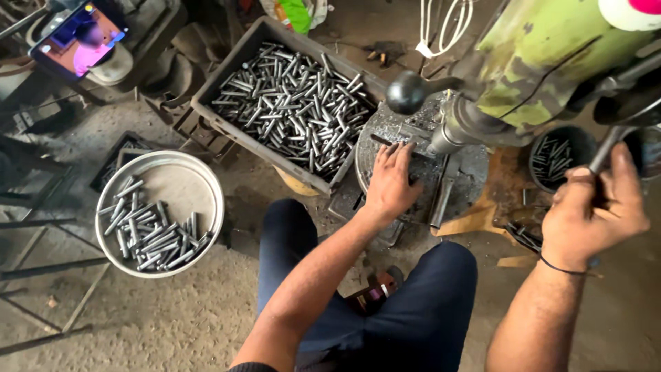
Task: The person sits at a bench drill press, places cylindrical metal pins into the fixture under the bit, and operates the machine to drill them. They use a hand tool to reposition or finish pieces, then move completed pins into a tray and a large crate of finished pins.
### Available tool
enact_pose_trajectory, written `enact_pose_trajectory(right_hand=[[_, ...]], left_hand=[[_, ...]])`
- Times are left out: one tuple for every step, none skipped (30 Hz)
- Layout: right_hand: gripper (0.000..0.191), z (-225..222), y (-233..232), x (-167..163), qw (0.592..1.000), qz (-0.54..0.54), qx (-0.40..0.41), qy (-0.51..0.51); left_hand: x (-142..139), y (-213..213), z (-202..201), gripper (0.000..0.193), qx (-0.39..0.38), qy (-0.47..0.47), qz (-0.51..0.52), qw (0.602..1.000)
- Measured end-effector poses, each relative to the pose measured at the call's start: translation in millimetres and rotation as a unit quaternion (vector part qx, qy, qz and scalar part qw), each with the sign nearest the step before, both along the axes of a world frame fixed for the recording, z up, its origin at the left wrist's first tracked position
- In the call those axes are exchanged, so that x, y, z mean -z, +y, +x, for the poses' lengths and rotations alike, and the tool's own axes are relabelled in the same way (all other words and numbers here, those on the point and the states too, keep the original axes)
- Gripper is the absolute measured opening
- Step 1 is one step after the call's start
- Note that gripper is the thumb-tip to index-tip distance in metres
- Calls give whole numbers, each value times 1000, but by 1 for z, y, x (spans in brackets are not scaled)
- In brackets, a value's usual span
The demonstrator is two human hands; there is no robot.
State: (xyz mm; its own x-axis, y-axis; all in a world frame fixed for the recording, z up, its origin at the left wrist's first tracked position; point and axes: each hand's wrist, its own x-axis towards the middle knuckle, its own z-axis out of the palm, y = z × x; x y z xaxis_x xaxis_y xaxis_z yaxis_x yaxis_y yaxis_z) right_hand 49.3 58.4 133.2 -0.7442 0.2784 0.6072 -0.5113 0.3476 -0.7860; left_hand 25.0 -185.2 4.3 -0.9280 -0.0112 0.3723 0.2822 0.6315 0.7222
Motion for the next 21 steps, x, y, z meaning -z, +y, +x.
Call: enact_pose_trajectory(right_hand=[[46, 1, -4, -4, 1000, -3, 0, 3], [46, 2, -6, -6, 1000, -1, 0, 3], [47, 2, -7, -8, 1000, 1, -2, 3], [47, 2, -8, -8, 1000, 3, -4, 3], [45, 1, -8, -8, 1000, 6, -5, 10], [44, 1, -7, -6, 1000, 9, -7, 16], [42, 0, -5, -4, 1000, 12, -9, 23], [43, -2, -2, 0, 1000, -2, -7, 16], [45, -3, 1, 5, 1000, -18, -7, 10], [46, -5, 6, 11, 999, -34, -8, 3], [43, -7, 11, 18, 999, -52, -3, -10], [35, -10, 16, 27, 997, -67, 4, -27], [26, -13, 23, 36, 996, -77, 8, -47], [18, -17, 30, 46, 996, -66, 9, -67], [12, -22, 37, 57, 995, -55, 10, -83], [9, -24, 46, 67, 994, -49, 10, -99], [13, -27, 54, 77, 994, -48, 10, -102], [21, -29, 60, 86, 993, -45, 10, -105], [22, -32, 67, 94, 993, -45, 8, -105], [22, -33, 73, 101, 994, -45, 6, -104], [22, -35, 77, 105, 994, -52, 2, -100]], left_hand=[[-1, 0, 0, 81, 0, 1, 1, 1000], [-1, 0, 0, 82, 0, 1, 2, 1000], [-1, 0, 0, 82, -2, 1, 2, 1000], [-1, 0, 0, 81, -4, 0, 0, 1000], [-1, 0, 0, 80, -6, -2, -3, 1000], [0, 0, 0, 79, -8, -5, -6, 1000], [1, 0, 0, 80, -4, -8, -3, 1000], [2, 1, 0, 81, -1, -11, -1, 1000], [2, 0, 0, 82, 1, -14, 1, 1000], [3, 0, -1, 83, 3, -9, 2, 1000], [4, 0, -1, 84, 3, -3, 3, 1000], [4, 0, -1, 86, 0, 2, 2, 1000], [4, -1, -2, 85, -2, -3, -6, 1000], [4, -1, -2, 84, -4, -8, -14, 1000], [4, -1, -2, 83, -5, -12, -20, 1000], [3, -2, -2, 83, -9, -9, -19, 1000], [3, -2, -2, 83, -11, -6, -16, 1000], [2, -2, -2, 83, -11, -3, -13, 1000], [2, -3, -2, 84, -11, -4, -14, 1000], [1, -3, -1, 84, -9, -4, -14, 1000], [1, -3, -1, 84, -6, -4, -14, 1000]])
